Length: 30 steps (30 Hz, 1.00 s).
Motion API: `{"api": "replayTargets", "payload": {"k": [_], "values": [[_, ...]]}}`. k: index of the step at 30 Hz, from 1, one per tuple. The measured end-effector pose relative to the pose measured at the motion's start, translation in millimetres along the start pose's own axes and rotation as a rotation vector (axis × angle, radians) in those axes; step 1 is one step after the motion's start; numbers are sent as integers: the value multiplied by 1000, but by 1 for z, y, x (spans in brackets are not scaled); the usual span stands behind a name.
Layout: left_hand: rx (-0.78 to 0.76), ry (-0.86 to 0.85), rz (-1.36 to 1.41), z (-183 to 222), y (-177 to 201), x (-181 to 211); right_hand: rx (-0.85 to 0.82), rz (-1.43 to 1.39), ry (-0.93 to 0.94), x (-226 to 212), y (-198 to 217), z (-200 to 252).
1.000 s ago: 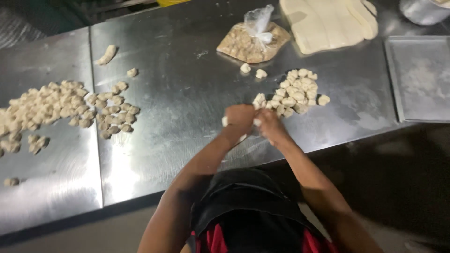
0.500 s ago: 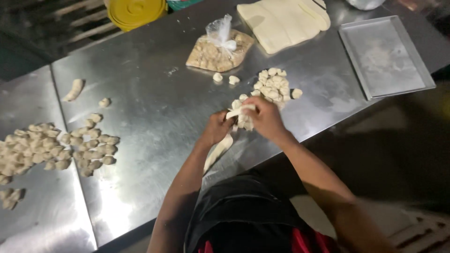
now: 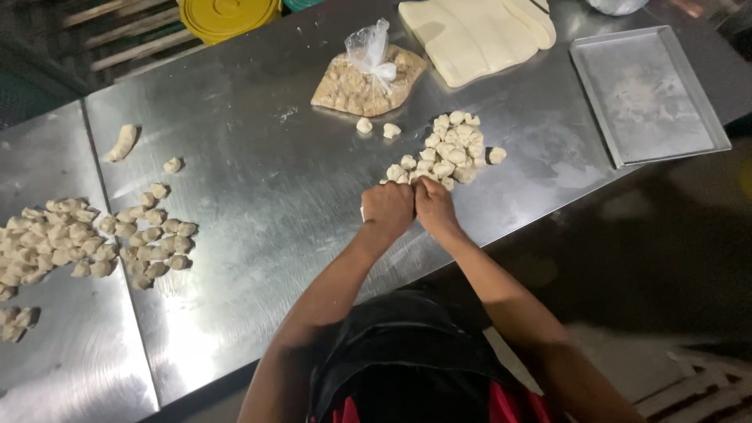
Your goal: Pinching small pieces of dough from a long rope to create uniform dough balls for baking.
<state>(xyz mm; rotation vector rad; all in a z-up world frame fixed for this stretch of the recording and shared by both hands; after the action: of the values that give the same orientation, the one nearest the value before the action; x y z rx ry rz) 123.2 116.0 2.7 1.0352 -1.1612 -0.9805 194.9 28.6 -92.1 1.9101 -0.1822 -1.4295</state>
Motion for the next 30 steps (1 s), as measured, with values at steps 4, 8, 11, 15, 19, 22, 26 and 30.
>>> {"api": "replayTargets", "payload": {"k": [4, 8, 11, 15, 19, 22, 26, 30], "values": [[-98, 138, -87, -17, -85, -80, -489, -378, -43, -15, -41, 43], [99, 314, 131, -2, -123, -173, -836, -228, 384, -176, 16, 111], [346, -39, 507, 20, -46, -108, -26, 116, 612, -167, 54, 47], [399, -280, 643, 33, -3, -61, -297, -150, 198, -107, 25, 24], [400, -302, 1008, 25, -30, -59, -168, -213, 79, -122, 73, 6], [261, -78, 937, 21, -36, -44, -128, -213, 133, -118, 69, 6], [269, -141, 427, 21, -7, -5, -33, -159, 239, -120, 55, 22], [265, -2, 247, 23, 16, -5, 57, -77, 80, -102, 53, 15]]}}
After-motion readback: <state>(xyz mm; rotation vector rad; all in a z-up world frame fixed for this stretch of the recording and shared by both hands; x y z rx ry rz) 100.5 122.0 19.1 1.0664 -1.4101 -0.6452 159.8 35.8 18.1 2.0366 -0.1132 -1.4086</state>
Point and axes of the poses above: each hand's wrist, its own z-axis away from the middle knuckle, its own y-axis out of the back of the hand, x = y × z, the point moved 9 cm from there along -z, towards the middle knuckle, and after that the axes turned 9 degrees about -y, right-handed, at the moved point
